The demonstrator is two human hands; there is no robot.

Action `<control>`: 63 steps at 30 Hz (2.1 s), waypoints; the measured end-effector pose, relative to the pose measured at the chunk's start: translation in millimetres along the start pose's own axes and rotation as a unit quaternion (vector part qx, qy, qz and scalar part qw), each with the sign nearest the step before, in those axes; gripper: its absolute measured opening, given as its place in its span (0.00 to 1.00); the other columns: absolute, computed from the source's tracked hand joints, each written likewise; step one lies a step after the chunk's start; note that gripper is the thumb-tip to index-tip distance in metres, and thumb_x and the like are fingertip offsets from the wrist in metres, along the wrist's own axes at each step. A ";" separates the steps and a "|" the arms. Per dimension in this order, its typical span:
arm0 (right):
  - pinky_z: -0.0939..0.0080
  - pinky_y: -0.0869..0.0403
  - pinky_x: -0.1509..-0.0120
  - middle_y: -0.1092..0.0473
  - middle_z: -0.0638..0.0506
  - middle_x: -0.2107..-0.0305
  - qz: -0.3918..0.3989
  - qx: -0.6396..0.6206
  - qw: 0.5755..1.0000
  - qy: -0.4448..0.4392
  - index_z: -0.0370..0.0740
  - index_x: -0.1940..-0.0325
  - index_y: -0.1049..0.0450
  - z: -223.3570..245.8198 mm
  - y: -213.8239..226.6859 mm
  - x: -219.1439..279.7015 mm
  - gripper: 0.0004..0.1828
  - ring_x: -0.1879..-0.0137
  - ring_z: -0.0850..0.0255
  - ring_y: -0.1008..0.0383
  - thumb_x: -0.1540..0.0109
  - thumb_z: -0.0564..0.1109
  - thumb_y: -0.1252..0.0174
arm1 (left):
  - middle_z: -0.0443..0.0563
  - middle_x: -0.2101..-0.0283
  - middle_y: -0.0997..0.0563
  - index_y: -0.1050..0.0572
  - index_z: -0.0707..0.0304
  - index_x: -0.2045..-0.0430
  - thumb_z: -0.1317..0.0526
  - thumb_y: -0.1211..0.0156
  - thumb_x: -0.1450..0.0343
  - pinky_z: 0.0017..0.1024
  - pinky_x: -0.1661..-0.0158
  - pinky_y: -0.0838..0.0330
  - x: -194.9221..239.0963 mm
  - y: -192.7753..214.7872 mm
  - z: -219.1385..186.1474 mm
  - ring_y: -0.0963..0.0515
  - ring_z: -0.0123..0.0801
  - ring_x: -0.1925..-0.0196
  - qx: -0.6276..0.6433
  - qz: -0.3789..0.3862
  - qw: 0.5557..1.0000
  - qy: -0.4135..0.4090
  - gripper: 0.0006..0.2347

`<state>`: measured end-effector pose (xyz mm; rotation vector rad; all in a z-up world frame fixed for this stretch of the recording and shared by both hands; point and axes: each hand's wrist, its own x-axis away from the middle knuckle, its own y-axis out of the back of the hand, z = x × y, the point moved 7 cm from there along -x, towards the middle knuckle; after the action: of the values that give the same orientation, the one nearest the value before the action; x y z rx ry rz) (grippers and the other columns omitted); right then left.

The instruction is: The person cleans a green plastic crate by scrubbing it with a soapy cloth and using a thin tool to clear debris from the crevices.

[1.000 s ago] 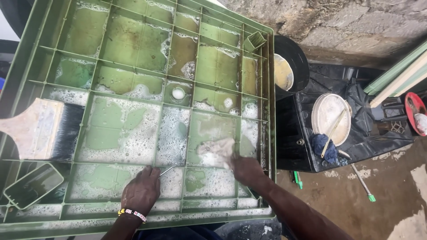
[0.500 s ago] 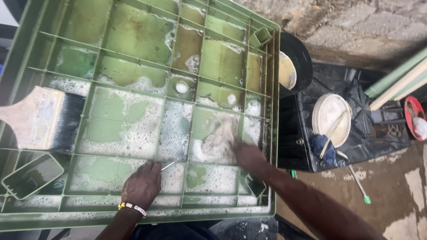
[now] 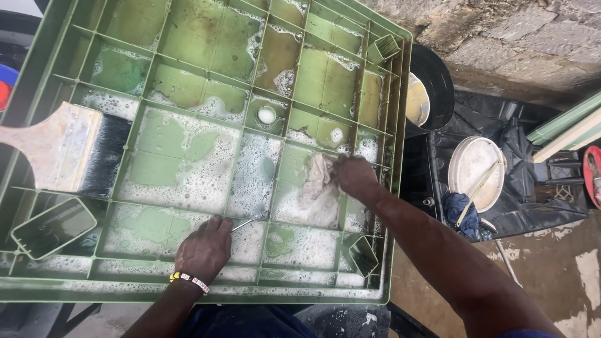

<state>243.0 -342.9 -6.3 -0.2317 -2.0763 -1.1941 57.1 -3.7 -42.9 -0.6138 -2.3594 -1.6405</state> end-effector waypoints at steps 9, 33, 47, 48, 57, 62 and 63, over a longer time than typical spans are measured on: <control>0.44 0.27 0.25 0.24 0.49 0.69 0.032 -0.056 0.995 0.081 0.39 0.58 0.20 33.8 -14.2 49.7 0.16 0.58 0.62 0.20 0.30 0.34 0.55 | 0.54 0.44 0.23 0.30 0.53 0.42 0.58 0.56 0.20 0.50 0.60 0.16 5.5 10.4 -8.3 0.19 0.47 0.53 0.019 0.058 0.998 0.017 0.13; 0.56 0.19 0.57 0.18 0.54 0.72 -0.103 0.060 0.991 0.060 0.51 0.66 0.17 36.4 -57.5 21.4 0.11 0.60 0.60 0.14 0.36 0.46 0.45 | 0.51 0.54 0.24 0.31 0.46 0.52 0.56 0.58 0.22 0.42 0.61 0.14 2.8 0.2 1.6 0.14 0.46 0.54 -0.024 -0.055 0.998 -0.037 0.08; 0.50 0.18 0.46 0.18 0.43 0.59 0.116 -0.217 0.964 0.100 0.35 0.54 0.18 88.6 85.7 139.1 0.12 0.47 0.47 0.15 0.32 0.39 0.48 | 0.51 0.55 0.24 0.30 0.47 0.50 0.56 0.56 0.22 0.40 0.62 0.14 2.1 -6.5 4.8 0.14 0.45 0.55 -0.043 -0.082 0.995 -0.043 0.09; 0.36 0.20 0.43 0.19 0.35 0.57 0.084 -0.069 0.982 0.155 0.30 0.51 0.19 95.5 91.4 145.3 0.16 0.46 0.39 0.16 0.31 0.41 0.51 | 0.51 0.55 0.24 0.30 0.47 0.51 0.55 0.57 0.22 0.41 0.62 0.14 0.6 -9.8 4.4 0.14 0.46 0.55 -0.042 -0.084 0.995 -0.045 0.09; 0.47 0.19 0.55 0.18 0.49 0.71 0.028 -0.008 0.986 0.162 0.49 0.67 0.17 67.9 -73.3 48.6 0.16 0.57 0.53 0.14 0.33 0.48 0.50 | 0.50 0.55 0.24 0.31 0.46 0.51 0.55 0.56 0.22 0.41 0.61 0.13 4.3 -5.4 0.5 0.14 0.44 0.55 -0.040 -0.053 0.997 -0.033 0.09; 0.46 0.20 0.58 0.20 0.51 0.75 0.022 0.068 0.972 0.222 0.49 0.70 0.17 65.9 -118.8 3.5 0.11 0.62 0.53 0.15 0.38 0.45 0.44 | 0.50 0.58 0.24 0.30 0.46 0.52 0.56 0.56 0.23 0.41 0.64 0.14 -0.4 1.4 0.0 0.14 0.45 0.57 -0.041 -0.098 0.994 -0.042 0.08; 0.45 0.21 0.59 0.21 0.51 0.76 0.018 0.100 0.963 0.250 0.49 0.72 0.17 71.4 -128.6 -5.7 0.09 0.64 0.53 0.15 0.40 0.44 0.41 | 0.49 0.58 0.24 0.31 0.46 0.52 0.56 0.56 0.23 0.41 0.64 0.14 0.8 2.5 2.4 0.14 0.45 0.58 -0.035 -0.098 0.994 -0.041 0.09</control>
<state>150.3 -355.3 -120.0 0.1201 -1.7188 -0.8968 57.6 -0.5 -41.3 -0.4834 -2.5012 -1.8190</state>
